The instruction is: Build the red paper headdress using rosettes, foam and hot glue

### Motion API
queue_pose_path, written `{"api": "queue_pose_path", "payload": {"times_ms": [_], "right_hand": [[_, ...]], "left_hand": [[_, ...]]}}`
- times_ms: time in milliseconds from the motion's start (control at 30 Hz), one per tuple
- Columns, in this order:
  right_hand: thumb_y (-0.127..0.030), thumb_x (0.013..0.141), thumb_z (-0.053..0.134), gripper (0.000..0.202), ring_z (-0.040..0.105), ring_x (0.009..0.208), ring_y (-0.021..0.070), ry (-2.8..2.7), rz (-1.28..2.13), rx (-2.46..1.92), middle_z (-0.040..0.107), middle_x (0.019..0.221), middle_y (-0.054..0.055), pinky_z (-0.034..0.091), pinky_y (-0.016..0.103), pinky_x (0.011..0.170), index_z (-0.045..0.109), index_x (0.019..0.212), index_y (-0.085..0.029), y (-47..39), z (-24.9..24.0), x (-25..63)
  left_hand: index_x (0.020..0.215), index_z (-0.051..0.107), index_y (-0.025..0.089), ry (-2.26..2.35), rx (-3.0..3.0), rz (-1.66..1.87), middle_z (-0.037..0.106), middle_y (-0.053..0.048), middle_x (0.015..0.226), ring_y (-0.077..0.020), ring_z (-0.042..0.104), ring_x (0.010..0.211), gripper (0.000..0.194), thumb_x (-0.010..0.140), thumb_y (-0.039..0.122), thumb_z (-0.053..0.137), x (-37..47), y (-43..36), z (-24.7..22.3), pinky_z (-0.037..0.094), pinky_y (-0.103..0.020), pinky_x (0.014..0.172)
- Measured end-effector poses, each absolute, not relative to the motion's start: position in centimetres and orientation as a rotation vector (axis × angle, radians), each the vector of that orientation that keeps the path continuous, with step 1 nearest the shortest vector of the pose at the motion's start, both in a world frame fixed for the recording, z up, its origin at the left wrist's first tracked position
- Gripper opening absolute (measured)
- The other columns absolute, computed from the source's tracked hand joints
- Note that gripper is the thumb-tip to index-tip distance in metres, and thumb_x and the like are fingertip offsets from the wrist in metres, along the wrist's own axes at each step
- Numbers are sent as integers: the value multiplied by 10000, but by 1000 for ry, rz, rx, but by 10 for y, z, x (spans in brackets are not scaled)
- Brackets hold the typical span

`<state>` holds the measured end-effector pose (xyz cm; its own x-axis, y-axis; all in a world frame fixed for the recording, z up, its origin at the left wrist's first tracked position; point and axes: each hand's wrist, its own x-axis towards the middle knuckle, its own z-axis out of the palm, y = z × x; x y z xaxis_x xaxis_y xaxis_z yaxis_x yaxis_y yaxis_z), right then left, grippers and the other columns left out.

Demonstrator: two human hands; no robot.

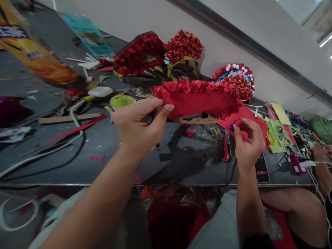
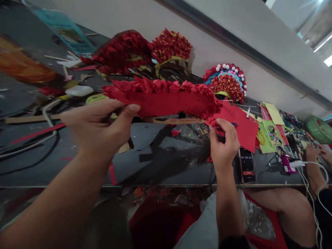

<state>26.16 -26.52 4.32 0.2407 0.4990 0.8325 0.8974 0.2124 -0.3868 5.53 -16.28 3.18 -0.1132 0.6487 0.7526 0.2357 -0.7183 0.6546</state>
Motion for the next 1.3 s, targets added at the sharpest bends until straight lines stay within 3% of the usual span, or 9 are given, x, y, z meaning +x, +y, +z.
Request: {"api": "queue_pose_path", "payload": {"times_ms": [133, 267, 633, 867, 1300], "right_hand": [[-186, 834, 597, 101, 657, 875, 150, -1410, -526, -1431, 694, 914, 24, 559, 327, 774, 652, 912, -219, -261, 39, 267], [-213, 849, 577, 110, 651, 857, 156, -1373, -577, -1473, 682, 872, 21, 546, 348, 803, 682, 876, -235, -259, 37, 269], [-180, 812, 636, 51, 666, 760, 137, -1379, -710, -1403, 705, 779, 1, 545, 278, 706, 668, 796, -217, -251, 38, 269], [-140, 812, 622, 101, 645, 767, 130, -1390, -690, -1379, 685, 778, -1, 516, 271, 712, 677, 782, -219, -250, 36, 268], [-208, 829, 629, 73, 583, 713, 123, -1364, -921, -1416, 647, 763, -12, 456, 286, 691, 670, 781, -244, -247, 29, 275]], "left_hand": [[435, 361, 158, 900, 1988, 1967, 223, 59, 435, -48, 328, 441, 392, 725, 220, 618, 57, -168, 36, 328, -161, 485], [450, 231, 160, 802, 2083, 1991, 182, 52, 451, -48, 341, 444, 464, 726, 174, 603, 58, -172, 40, 283, -156, 454], [544, 448, 139, 782, 2198, 1973, 266, 58, 505, -21, 198, 463, 254, 757, 130, 587, 56, -179, 42, 177, -139, 455], [530, 390, 136, 759, 2249, 1942, 314, 41, 546, -28, 269, 514, 277, 755, 82, 541, 58, -182, 45, 210, -124, 487], [486, 318, 143, 842, 2168, 1884, 230, 45, 506, -30, 191, 497, 323, 751, 131, 503, 59, -187, 48, 161, -151, 476]]}}
